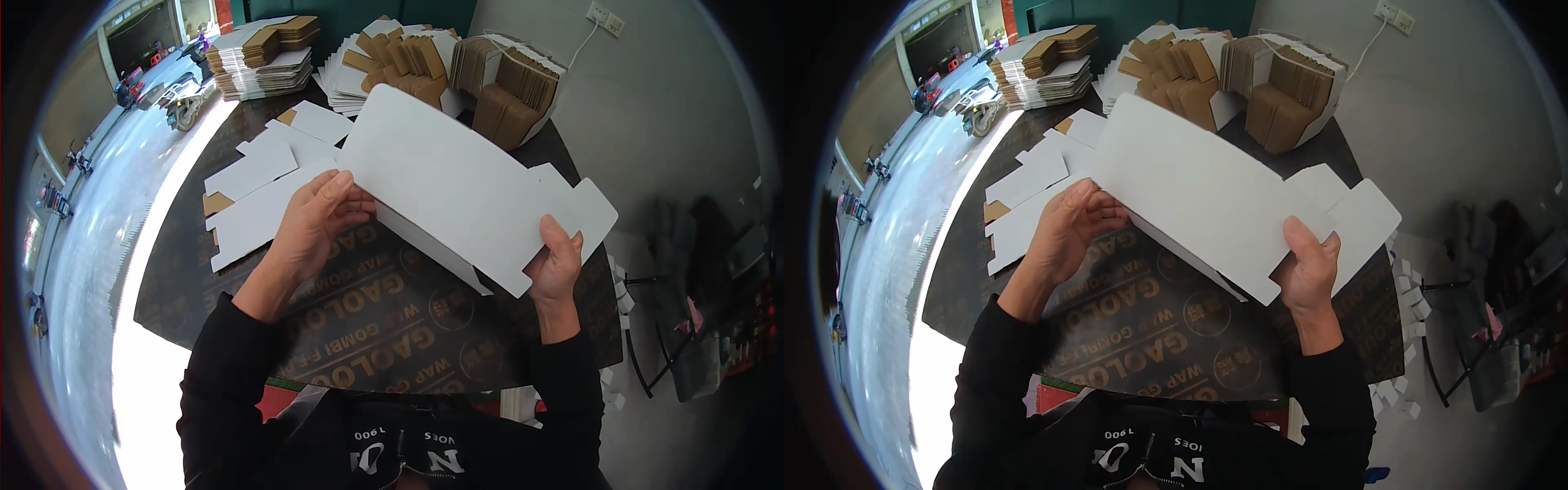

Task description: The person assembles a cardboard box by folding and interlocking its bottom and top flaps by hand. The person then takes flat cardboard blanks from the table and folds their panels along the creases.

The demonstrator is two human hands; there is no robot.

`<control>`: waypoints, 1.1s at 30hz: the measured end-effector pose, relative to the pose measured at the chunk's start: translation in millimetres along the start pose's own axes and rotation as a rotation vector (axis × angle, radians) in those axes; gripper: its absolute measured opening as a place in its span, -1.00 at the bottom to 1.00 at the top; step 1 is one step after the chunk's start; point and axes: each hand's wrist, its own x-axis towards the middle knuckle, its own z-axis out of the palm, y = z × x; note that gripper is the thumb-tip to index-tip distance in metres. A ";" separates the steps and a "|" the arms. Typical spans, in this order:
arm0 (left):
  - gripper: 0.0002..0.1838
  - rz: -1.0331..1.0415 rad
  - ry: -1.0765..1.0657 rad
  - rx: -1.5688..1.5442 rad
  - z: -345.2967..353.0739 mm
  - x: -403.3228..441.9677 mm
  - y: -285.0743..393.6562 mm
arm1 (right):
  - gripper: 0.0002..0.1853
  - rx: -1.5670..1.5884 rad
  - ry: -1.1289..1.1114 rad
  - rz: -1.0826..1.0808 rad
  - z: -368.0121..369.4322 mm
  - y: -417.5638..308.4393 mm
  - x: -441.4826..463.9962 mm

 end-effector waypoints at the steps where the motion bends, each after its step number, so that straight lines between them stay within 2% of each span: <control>1: -0.39 -0.038 -0.035 -0.054 0.3 -0.6 -0.2 | -0.68 0.001 -0.003 0.002 0.4 0.3 -0.9; 5: -0.42 -0.035 0.275 -0.152 21.0 -5.7 14.2 | -0.72 0.033 -0.117 0.076 -0.9 0.1 -4.1; 6: -0.42 -0.035 0.270 -0.150 18.6 -4.6 14.1 | -0.72 0.038 -0.131 0.084 -2.3 0.4 -4.0; 10: -0.54 -0.406 0.066 0.047 -7.3 -2.2 8.4 | -0.77 0.088 0.027 0.469 -17.9 13.8 7.7; 11: -0.54 -0.408 0.066 0.047 -6.6 -2.1 8.2 | -0.77 0.088 0.029 0.470 -16.4 12.8 9.1; 15: -0.65 -0.194 0.138 0.042 -0.1 -6.1 9.9 | -0.80 -0.103 0.021 0.498 -3.9 3.2 10.5; 16: -0.65 -0.194 0.137 0.041 0.1 -7.8 10.7 | -0.80 -0.105 0.022 0.498 -7.7 2.6 10.2; 20: -0.67 0.171 -0.005 0.045 1.6 -15.5 11.4 | -0.70 -0.323 -0.251 0.232 -42.8 -1.5 9.0; 21: -0.67 0.168 -0.004 0.044 1.5 -16.1 10.3 | -0.69 -0.352 -0.288 0.195 -46.0 -0.1 8.0; 25: -0.65 0.128 -0.020 -0.025 1.0 -12.8 9.2 | -0.42 -0.147 -0.136 0.171 -38.1 11.6 1.8; 26: -0.65 0.129 -0.025 -0.025 1.5 -11.8 10.9 | -0.42 -0.147 -0.133 0.168 -32.7 9.8 1.6; 30: -0.66 -0.252 -0.189 -0.010 -1.0 -12.2 20.5 | -0.36 -0.172 0.058 0.430 -0.1 -9.8 7.5; 31: -0.66 -0.254 -0.186 -0.010 -4.5 -11.2 20.5 | -0.36 -0.171 0.058 0.434 0.1 -8.3 9.0; 33: -0.65 -0.420 -0.239 0.062 -15.2 -5.4 19.8 | -0.36 -0.319 0.099 0.554 -0.9 -4.0 11.6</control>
